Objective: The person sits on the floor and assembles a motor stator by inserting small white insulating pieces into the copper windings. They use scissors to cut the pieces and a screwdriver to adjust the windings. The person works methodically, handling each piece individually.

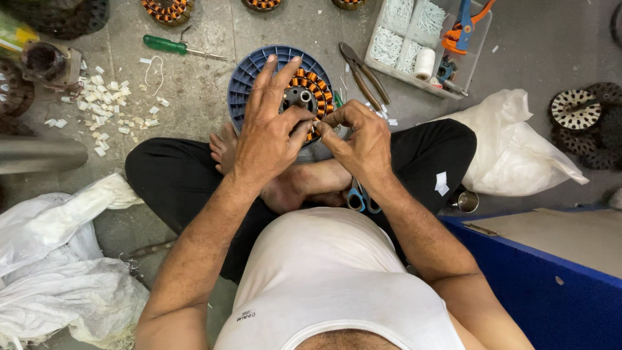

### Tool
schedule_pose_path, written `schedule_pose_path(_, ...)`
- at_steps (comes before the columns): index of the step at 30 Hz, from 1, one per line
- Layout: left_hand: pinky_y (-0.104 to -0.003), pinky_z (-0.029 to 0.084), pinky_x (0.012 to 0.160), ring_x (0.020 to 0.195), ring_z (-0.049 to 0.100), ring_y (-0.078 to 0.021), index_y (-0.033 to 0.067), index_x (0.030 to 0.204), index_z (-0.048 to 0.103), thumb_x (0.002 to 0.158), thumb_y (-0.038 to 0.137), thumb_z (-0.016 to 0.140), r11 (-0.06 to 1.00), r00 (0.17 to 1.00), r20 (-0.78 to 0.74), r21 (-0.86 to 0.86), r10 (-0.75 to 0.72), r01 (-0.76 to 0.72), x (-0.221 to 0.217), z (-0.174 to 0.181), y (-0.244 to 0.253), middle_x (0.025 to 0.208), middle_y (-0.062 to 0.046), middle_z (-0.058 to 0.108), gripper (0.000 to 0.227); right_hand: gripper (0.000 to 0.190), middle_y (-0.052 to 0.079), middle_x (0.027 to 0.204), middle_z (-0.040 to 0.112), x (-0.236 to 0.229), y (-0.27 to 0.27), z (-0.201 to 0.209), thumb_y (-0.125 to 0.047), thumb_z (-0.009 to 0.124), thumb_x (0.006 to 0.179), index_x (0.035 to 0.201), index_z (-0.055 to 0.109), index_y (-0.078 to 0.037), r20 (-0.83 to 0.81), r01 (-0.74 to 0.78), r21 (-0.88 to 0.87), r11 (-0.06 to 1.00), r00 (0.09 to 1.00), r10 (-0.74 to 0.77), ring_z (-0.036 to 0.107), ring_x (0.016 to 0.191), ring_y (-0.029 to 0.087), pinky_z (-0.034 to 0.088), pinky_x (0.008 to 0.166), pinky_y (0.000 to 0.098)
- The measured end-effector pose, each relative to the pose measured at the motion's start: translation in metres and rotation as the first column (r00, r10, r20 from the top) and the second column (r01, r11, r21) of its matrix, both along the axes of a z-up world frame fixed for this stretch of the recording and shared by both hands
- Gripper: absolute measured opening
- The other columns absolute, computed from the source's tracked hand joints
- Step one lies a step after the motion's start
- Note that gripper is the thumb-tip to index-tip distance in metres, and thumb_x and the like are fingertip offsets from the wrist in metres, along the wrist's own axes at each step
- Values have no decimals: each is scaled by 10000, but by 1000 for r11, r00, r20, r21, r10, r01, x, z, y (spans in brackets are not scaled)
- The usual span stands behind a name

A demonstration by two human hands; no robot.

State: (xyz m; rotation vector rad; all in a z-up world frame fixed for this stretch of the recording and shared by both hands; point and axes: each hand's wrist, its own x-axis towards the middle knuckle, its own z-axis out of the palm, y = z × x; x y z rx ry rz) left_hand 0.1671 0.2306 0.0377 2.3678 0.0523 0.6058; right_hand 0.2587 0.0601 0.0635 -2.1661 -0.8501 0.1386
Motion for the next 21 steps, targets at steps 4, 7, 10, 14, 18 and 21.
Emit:
schedule_pose_path(4,-529,267,1321,1582,228,-370,63,969,810,905,79,815,998,1000,25,-60,-3,4,-3,-6,1,1652,-104,359,66,180,60,853,688,-2,3,3,-193,827,839,847,719,-49,72,9,-56,998,997,-5,663,725,216,529,662,374)
schedule_pose_path(7,-517,273,1324,1582,234,-348,67,969,809,909,88,819,998,999,43,-55,8,-5,-3,-10,0,1649,-85,371,65,178,55,843,680,-3,7,5,-213,823,818,828,719,-69,101,28,-132,991,995,-15,663,704,227,529,657,391)
schedule_pose_path(10,-510,278,1323,1581,227,-341,67,981,812,910,79,814,998,999,47,-61,10,-8,-3,-12,-2,1652,-78,372,72,180,56,844,684,-3,11,8,-226,819,814,819,720,-77,145,35,-204,978,989,-6,670,708,246,531,658,409)
schedule_pose_path(14,-499,279,1326,1579,227,-332,69,967,806,914,74,822,997,998,58,-80,19,-15,-2,-14,-4,1648,-66,377,56,178,48,858,696,-3,15,11,-238,806,819,828,723,-80,167,24,-262,965,986,21,693,753,261,536,663,422)
schedule_pose_path(18,-492,277,1332,1579,239,-322,69,965,804,917,59,822,997,997,74,-78,27,-21,-1,-16,-6,1643,-61,386,52,171,54,880,693,-2,19,15,-240,799,823,854,740,-82,170,-6,-328,945,983,65,698,779,268,539,662,432)
schedule_pose_path(21,-489,281,1328,1576,245,-324,67,965,802,917,55,818,997,998,62,-78,27,-23,-2,-16,-5,1641,-65,388,52,180,63,886,691,-2,19,18,-252,806,817,862,750,-88,141,-4,-370,929,988,61,696,796,282,532,657,448)
